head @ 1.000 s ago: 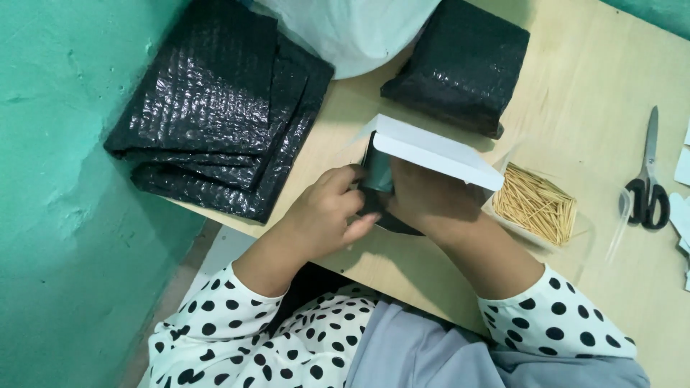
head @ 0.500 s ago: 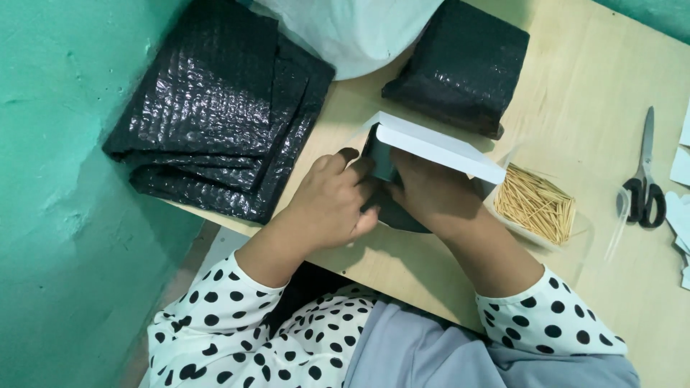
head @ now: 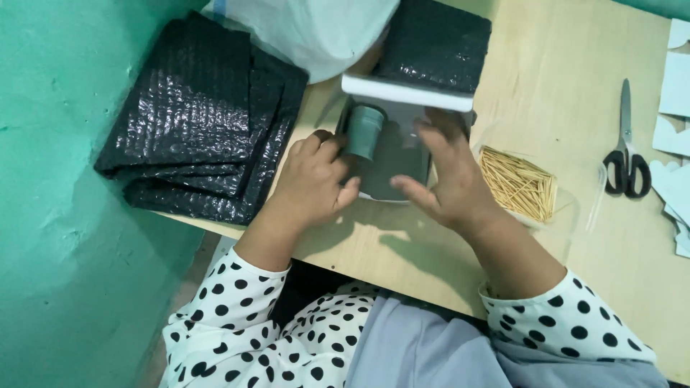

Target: The person picks wooden sticks from a clear plastic container and places them into a small cylindrical container. After filling one container, they close it with a lid, place it into a cardboard box, and then open a second container to continue filling it with sticks.

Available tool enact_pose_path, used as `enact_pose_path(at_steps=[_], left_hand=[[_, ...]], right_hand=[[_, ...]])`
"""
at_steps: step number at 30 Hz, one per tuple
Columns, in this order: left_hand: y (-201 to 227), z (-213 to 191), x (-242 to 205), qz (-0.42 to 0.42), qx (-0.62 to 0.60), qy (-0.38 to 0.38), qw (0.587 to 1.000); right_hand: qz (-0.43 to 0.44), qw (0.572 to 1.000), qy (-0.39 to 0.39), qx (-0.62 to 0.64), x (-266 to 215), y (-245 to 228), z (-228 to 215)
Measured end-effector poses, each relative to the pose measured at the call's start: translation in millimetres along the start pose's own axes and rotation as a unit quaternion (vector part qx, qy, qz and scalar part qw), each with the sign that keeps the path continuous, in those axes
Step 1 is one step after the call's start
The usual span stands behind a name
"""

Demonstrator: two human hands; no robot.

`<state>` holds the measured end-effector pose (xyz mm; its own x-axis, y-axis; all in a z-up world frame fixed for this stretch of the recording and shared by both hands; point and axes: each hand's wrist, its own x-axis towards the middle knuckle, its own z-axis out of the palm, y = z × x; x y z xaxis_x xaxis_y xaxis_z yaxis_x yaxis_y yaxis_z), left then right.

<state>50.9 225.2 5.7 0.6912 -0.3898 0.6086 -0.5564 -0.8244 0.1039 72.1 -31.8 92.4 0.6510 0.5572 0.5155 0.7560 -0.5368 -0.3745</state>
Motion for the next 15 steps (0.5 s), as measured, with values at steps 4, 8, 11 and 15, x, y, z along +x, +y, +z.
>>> enact_pose_path(at_steps=[4, 8, 11, 15], left_hand=[[2.6, -10.1, 7.8, -0.005, -0.009, -0.018, 1.000], [7.3, -34.2, 17.4, -0.046, -0.142, -0.114, 0.982], [-0.9, -36.4, 21.2, -0.048, -0.155, -0.126, 0.979], [-16.2, -35.8, 24.5, -0.016, -0.168, -0.139, 0.976]], right_hand=[[0.028, 0.998, 0.048, 0.025, 16.0, 18.6, -2.9], [0.192, 0.970, -0.045, 0.144, 36.7, 12.5, -10.0], [0.218, 0.962, -0.056, 0.157, 41.1, 10.8, -12.5], [0.199, 0.962, -0.061, 0.174, 26.3, 4.2, -14.2]])
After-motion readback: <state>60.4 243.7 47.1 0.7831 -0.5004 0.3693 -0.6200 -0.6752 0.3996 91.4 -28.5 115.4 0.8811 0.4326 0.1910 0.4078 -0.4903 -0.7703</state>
